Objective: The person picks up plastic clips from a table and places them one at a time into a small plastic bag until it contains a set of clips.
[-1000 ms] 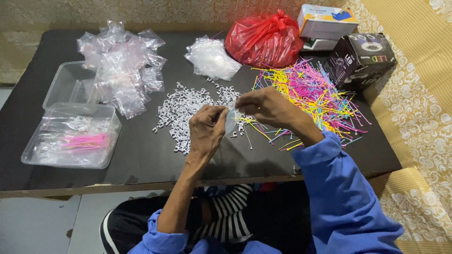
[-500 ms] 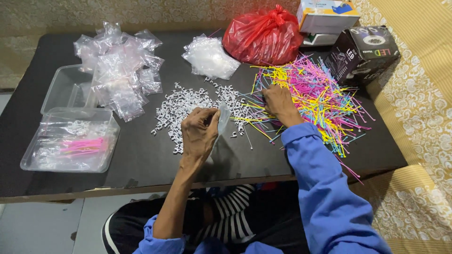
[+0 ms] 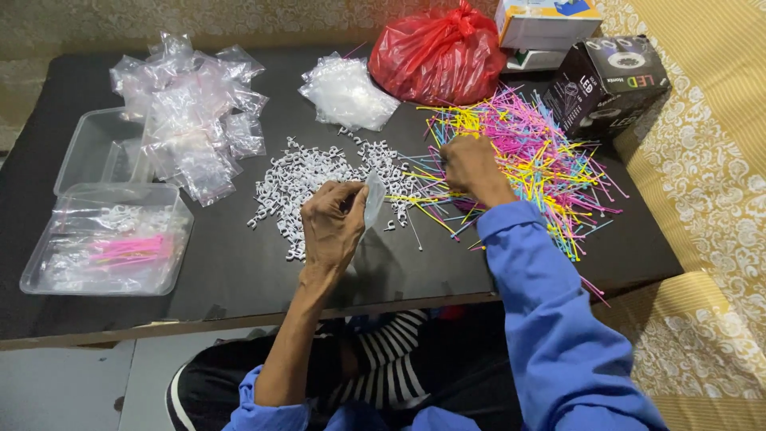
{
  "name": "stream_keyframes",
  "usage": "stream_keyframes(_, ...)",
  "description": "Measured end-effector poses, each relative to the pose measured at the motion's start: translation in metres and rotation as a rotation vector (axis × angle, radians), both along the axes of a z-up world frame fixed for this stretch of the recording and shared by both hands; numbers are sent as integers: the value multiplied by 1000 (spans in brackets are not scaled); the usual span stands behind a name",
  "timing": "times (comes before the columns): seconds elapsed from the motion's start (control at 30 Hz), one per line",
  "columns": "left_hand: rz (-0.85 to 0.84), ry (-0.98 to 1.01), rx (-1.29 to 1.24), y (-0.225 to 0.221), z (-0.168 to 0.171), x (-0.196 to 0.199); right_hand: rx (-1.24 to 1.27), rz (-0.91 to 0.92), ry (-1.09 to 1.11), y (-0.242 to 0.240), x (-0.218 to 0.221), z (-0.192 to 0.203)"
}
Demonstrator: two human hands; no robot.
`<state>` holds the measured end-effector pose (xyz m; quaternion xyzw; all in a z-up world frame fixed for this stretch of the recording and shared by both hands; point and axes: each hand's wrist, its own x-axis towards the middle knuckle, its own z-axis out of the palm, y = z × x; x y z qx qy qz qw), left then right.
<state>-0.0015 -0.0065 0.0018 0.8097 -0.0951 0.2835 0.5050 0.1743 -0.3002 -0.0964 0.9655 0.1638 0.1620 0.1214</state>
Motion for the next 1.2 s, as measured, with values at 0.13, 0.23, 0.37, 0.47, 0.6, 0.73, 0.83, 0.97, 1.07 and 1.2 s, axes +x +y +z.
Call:
stream_keyframes(0.13, -6, 6, 0, 2, -3, 1, -26, 109, -121, 1, 5, -20)
stream_keyframes(0.23, 6, -21, 10, 6, -6, 4, 47, 104, -120, -12, 15, -25)
stream_keyframes(0.37, -5, 12, -28, 7, 3, 1, 400, 131, -29, -36, 31, -26)
stream_keyframes(0.47, -15, 6, -16, 6, -3, 6, 429, 92, -101, -30, 36, -23)
stream_keyframes(0.6, 2, 6, -1, 7, 6, 2, 520, -457, -201, 34, 32, -45)
stream_keyframes(0.73, 11, 5, -5, 13, 3, 4, 54, -183, -236, -1, 46, -33)
stream_keyframes(0.83, 17, -9, -1, 15, 4, 5, 435, -231, -80, -11, 33, -20)
stream_keyframes(0.97, 29, -8, -10, 15, -1, 6, 681, -97, 139, -30, 19, -2)
stream_keyframes(1.07, 23, 1, -6, 14, -3, 5, 822, -88, 184, -30, 8, 18)
stream_keyframes(1.2, 22, 12, -24, 12, -8, 6, 844, -129, 217, -23, 0, 31)
